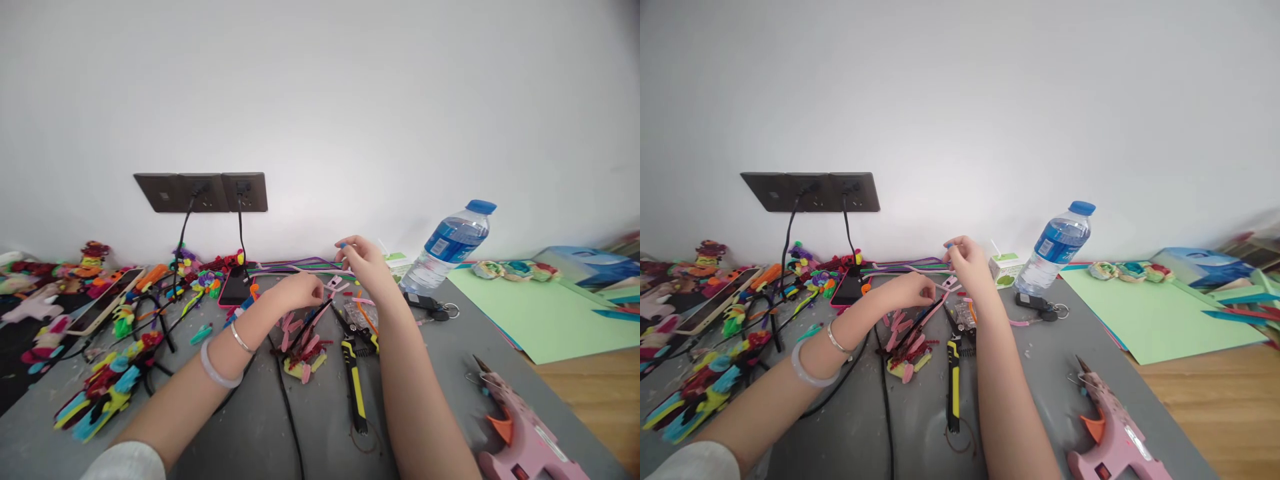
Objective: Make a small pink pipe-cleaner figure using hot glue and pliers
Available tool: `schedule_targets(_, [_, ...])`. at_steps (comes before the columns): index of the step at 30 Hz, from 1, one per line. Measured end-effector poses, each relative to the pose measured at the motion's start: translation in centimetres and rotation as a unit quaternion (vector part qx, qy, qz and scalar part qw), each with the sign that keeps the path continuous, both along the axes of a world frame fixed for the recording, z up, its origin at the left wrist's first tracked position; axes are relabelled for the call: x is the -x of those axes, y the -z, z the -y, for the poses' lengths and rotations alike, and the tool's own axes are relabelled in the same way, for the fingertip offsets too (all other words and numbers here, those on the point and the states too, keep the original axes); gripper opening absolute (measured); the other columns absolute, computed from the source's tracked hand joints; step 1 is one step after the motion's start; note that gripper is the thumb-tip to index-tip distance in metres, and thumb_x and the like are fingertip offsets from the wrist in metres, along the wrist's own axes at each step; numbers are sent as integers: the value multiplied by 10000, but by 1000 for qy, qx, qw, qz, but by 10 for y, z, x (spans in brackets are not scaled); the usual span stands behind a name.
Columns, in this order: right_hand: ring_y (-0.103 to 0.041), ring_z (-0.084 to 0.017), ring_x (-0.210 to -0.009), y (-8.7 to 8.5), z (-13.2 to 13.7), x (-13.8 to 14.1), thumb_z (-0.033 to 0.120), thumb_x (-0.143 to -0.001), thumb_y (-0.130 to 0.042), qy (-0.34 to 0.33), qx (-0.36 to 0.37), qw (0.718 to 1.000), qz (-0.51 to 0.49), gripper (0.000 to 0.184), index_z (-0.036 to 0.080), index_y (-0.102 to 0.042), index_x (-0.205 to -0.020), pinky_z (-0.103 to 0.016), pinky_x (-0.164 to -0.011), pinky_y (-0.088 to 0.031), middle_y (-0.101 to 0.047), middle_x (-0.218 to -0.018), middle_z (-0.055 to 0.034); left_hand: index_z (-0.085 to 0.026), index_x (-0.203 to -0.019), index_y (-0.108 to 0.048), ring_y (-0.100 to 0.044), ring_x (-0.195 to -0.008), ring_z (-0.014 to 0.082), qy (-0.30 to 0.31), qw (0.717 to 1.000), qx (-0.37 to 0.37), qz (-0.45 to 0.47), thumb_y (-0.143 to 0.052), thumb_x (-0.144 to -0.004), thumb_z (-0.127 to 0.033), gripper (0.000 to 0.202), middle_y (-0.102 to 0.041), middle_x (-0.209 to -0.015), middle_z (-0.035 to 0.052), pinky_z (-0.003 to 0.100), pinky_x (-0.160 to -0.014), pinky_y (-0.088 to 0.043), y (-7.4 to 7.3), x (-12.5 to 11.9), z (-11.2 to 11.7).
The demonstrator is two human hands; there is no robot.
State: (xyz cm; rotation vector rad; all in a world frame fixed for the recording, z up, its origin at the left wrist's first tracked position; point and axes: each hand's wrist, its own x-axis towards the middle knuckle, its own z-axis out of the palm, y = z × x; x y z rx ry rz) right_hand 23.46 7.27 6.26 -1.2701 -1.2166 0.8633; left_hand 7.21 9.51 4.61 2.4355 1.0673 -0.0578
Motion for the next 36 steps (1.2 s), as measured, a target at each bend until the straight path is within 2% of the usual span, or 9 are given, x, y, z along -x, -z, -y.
schedule_targets(4, [-472,-121,-441,9,10,-16,114,-657,-654,-53,85,979,179,130,229,-625,-600,-257,-455,-299,-590,-492,30,-173,-711,-670,-576,-606,157,-42,999,32,11,-611,-735,-211,74,-696,-710,41,246,-561,-376,11,-9,9])
schedule_targets(8, [-476,-139,-443,16,15,-41,33,-553,-699,-65,221,917,327,212,238,-663,-592,-263,-447,-295,-570,-481,34,-167,-688,-645,-540,-590,145,-54,997,46,23,-571,-723,-163,82,-668,-691,32,247,-534,-347,11,-13,8])
schedule_targets(12, [-526,-153,-506,21,8,-45,7,-544,-674,-89,280,880,374,205,211,-657,-556,-274,-517,-364,-613,-544,7,-153,-686,-607,-511,-590,120,-75,975,138,155,-572,-752,-207,92,-617,-658,4,233,-553,-365,4,-7,1])
schedule_targets(14, [-562,-167,-559,24,5,-40,2,-548,-668,-107,297,865,391,196,197,-651,-540,-281,-569,-395,-627,-571,-7,-144,-729,-598,-536,-623,115,-92,935,186,287,-611,-747,-228,87,-619,-681,1,230,-602,-405,1,-3,-2])
schedule_targets(17, [-605,-192,-636,27,2,-34,20,-598,-656,-122,319,845,411,172,189,-669,-576,-294,-631,-425,-645,-606,-25,-142,-870,-610,-583,-678,110,-128,828,227,496,-710,-719,-295,237,-641,-747,3,241,-686,-463,-6,7,-1])
schedule_targets(21, [-618,-191,-647,27,2,-36,32,-639,-627,-127,329,835,422,171,190,-677,-595,-283,-621,-427,-667,-630,-31,-142,-932,-646,-623,-724,121,-176,722,244,623,-826,-638,-325,390,-663,-826,26,258,-694,-515,-21,24,6])
schedule_targets(25, [-562,-168,-584,17,5,-41,113,-710,-597,-96,293,852,422,121,187,-691,-692,-274,-552,-385,-639,-628,-23,-141,-877,-664,-636,-751,126,-193,714,230,632,-847,-635,-306,345,-670,-875,36,269,-698,-554,-33,43,10])
schedule_targets(31, [-523,-139,-584,-12,18,-44,305,-741,-612,62,66,977,194,148,181,-668,-799,-265,-555,-397,-643,-695,-26,-141,-859,-630,-636,-746,125,-215,736,230,599,-825,-663,-349,346,-649,-835,19,278,-703,-568,-26,55,5])
schedule_targets(36, [-533,-121,-613,-20,22,-30,393,-729,-707,-29,2,1000,-5,266,189,-632,-881,-237,-556,-411,-626,-713,-17,-139,-859,-624,-646,-750,142,-172,775,295,532,-801,-687,-379,344,-635,-811,19,280,-686,-556,-18,49,6])
